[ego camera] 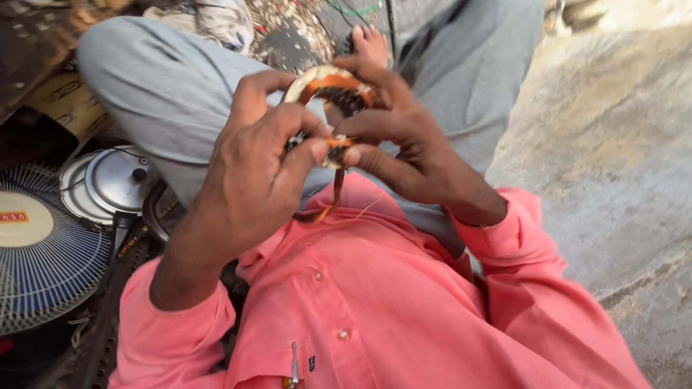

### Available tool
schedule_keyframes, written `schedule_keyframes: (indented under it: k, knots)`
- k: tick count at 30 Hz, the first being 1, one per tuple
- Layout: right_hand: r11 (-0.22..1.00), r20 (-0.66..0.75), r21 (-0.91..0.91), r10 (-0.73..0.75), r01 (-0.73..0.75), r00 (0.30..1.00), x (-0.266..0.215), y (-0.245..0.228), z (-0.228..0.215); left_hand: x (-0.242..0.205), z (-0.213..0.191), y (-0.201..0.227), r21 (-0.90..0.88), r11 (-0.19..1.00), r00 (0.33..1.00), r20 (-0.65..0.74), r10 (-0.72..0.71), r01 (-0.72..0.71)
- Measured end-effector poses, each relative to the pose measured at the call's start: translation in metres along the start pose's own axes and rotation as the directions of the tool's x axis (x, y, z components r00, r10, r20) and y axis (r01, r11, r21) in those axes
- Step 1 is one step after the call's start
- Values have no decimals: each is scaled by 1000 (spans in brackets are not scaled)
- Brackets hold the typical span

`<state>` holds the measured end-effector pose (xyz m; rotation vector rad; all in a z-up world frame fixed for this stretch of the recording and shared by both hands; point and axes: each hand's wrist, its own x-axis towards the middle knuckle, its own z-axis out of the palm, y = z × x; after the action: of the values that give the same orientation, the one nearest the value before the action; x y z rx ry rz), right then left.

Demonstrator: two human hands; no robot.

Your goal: Repairing or winding the copper wire coils of an electric motor stator by hand.

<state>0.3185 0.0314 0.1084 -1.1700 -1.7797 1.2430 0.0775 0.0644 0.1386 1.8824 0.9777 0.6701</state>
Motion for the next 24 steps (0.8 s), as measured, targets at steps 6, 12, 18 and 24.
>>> schedule_keyframes:
  k: [6, 12, 18, 24]
  knots:
    - [933, 85, 297, 187, -204, 979, -31, 20, 15, -5, 28, -20, -53, 950, 935, 200, -292, 308]
    - [886, -38, 355, 332, -297, 943, -46, 56, 36, 3, 42, -24, -179, 795, 809, 246, -534, 579]
    - [832, 4, 430, 386, -350, 923, -45, 74, 32, 1, 69, -35, 21, 974, 974, -41, -223, 224]
    - [765, 33, 512, 437, -391, 899, -47, 80, 30, -10, 82, -60, -258, 914, 939, -62, -338, 312]
